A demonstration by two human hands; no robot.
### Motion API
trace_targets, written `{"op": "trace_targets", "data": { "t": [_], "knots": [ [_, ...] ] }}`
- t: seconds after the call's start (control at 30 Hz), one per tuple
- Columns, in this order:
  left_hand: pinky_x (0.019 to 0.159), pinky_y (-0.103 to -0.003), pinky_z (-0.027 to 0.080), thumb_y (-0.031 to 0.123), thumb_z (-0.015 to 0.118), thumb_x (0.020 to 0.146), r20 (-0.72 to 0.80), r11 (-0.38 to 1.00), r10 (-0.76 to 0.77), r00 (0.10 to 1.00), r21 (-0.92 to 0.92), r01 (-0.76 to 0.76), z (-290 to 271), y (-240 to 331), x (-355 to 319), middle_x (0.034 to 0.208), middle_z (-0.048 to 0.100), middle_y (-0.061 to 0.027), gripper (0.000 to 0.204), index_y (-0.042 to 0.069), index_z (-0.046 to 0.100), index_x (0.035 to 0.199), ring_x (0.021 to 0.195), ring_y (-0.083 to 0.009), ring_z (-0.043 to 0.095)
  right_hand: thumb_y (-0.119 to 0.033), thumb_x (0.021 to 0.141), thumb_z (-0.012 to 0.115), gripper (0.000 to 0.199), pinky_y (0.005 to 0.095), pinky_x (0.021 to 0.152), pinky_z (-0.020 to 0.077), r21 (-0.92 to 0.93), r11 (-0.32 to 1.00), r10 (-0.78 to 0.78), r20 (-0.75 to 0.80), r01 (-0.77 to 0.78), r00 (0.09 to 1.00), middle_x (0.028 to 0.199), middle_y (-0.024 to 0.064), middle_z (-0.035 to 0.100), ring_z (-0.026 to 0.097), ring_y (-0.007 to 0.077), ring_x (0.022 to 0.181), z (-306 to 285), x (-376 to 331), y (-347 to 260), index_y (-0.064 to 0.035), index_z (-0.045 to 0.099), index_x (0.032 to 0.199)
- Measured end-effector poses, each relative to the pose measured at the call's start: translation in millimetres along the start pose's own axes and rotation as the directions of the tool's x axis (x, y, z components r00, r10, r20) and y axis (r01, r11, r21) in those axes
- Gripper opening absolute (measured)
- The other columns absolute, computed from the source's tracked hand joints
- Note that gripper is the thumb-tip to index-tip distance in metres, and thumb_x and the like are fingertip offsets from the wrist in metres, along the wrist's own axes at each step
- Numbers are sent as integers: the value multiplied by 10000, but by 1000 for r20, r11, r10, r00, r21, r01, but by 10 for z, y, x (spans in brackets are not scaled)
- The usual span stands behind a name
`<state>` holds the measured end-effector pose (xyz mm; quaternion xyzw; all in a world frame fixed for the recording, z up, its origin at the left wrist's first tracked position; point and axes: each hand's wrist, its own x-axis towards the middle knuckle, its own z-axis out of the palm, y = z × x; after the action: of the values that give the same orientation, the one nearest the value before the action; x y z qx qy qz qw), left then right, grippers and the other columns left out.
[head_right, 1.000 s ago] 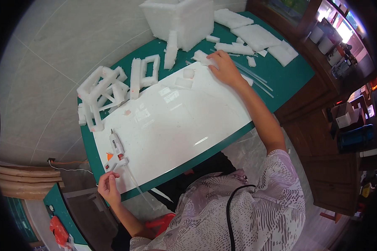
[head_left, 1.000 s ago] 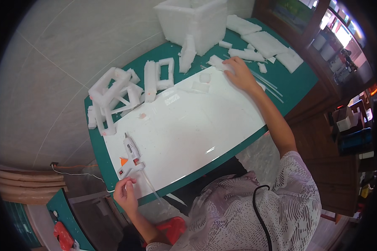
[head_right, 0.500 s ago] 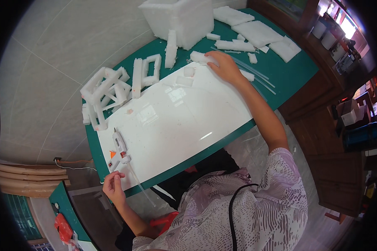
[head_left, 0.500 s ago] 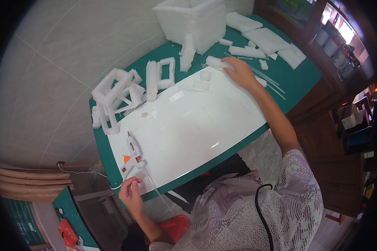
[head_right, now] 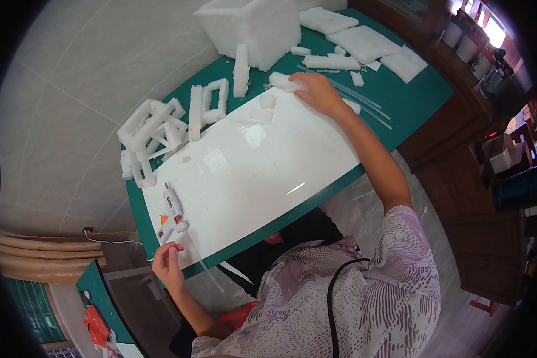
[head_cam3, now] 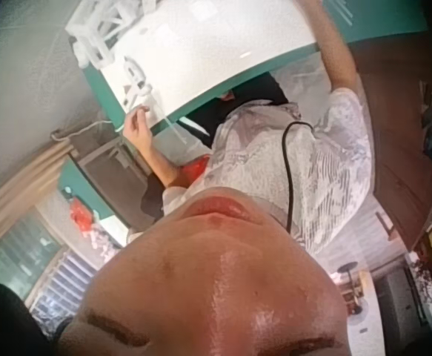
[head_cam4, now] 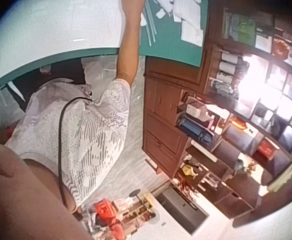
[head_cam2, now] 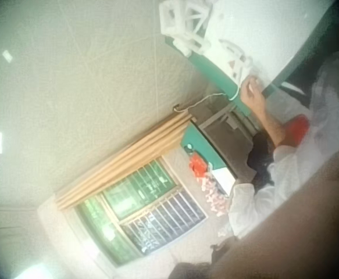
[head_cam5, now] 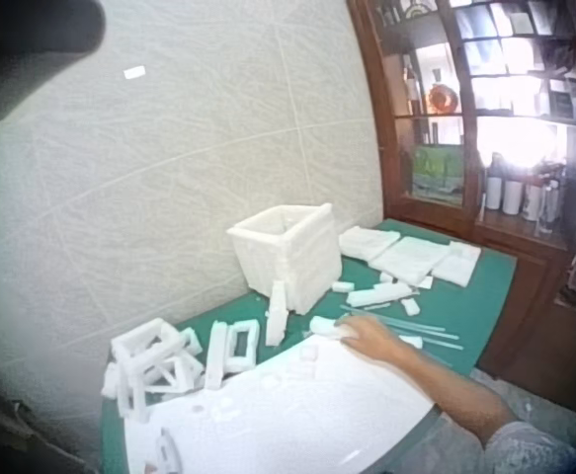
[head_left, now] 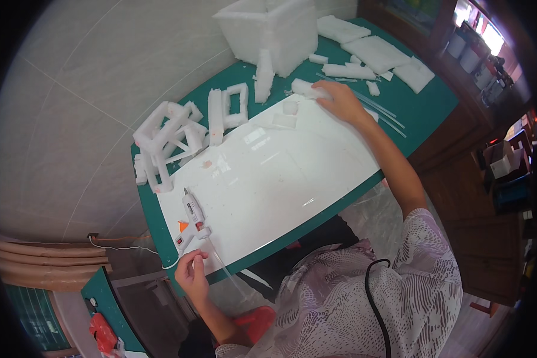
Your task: Glue foam blocks together using a hot glue gun to assemble a structure.
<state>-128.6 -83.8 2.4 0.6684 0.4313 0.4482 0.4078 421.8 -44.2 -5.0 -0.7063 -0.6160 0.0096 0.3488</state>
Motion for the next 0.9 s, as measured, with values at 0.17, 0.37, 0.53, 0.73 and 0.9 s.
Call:
{"op": "trace_targets", "data": {
  "t": [0.17, 0.37, 0.53, 0.73, 0.9],
  "knots": [
    [824, -305, 506, 16, 608, 950, -11, 999, -13, 1000, -39, 12, -24, 121, -10, 907, 698, -131, 138, -54, 649, 1061, 854, -185, 665, -154, 831, 739, 393, 321, 899, 485, 372, 924, 62, 70, -84, 996, 1170, 98, 681, 637, 225, 1051, -448, -27, -267, -81, 642, 1204],
    [727, -364, 538, 463, 517, 1011, 283, 891, -60, 957, -418, 179, 419, 377, 222, 1029, 631, -169, 593, -13, 407, 1348, 779, -257, 661, -46, 778, 767, 348, 368, 892, 518, 201, 825, -536, -16, 528, 844, 1155, 112, 667, 637, 269, 1044, -755, -382, -1509, -50, 685, 1116],
    [835, -353, 532, 505, 619, 935, 462, 766, 72, 884, -593, 248, 827, 719, 484, 1204, 598, -176, 755, 9, 336, 1430, 1013, -256, 648, -70, 755, 773, 277, 357, 803, 548, 101, 517, -856, 66, 850, 512, 1199, 88, 651, 638, 254, 983, -618, -731, -2188, -135, 713, 1017],
    [965, -315, 472, -41, 737, 822, 343, 913, 17, 939, -388, 125, 855, 830, 310, 1175, 629, -142, 547, -14, 480, 1304, 1108, -201, 599, -133, 756, 799, 309, 421, 908, 513, -80, 401, -915, 11, 913, 403, 1257, 86, 605, 580, 260, 1087, -343, -823, -2217, -218, 701, 1037],
    [988, -340, 464, -89, 711, 826, -53, 912, 96, 994, -396, -109, 1009, 749, 201, 1201, 618, -167, 480, -35, 498, 1252, 1124, -213, 595, -99, 793, 784, 568, 423, 1013, 449, 376, 656, -550, -355, 654, 756, 1333, 137, 530, 544, 257, 1156, 15, -1122, -2101, -137, 522, 1295]
  ]
}}
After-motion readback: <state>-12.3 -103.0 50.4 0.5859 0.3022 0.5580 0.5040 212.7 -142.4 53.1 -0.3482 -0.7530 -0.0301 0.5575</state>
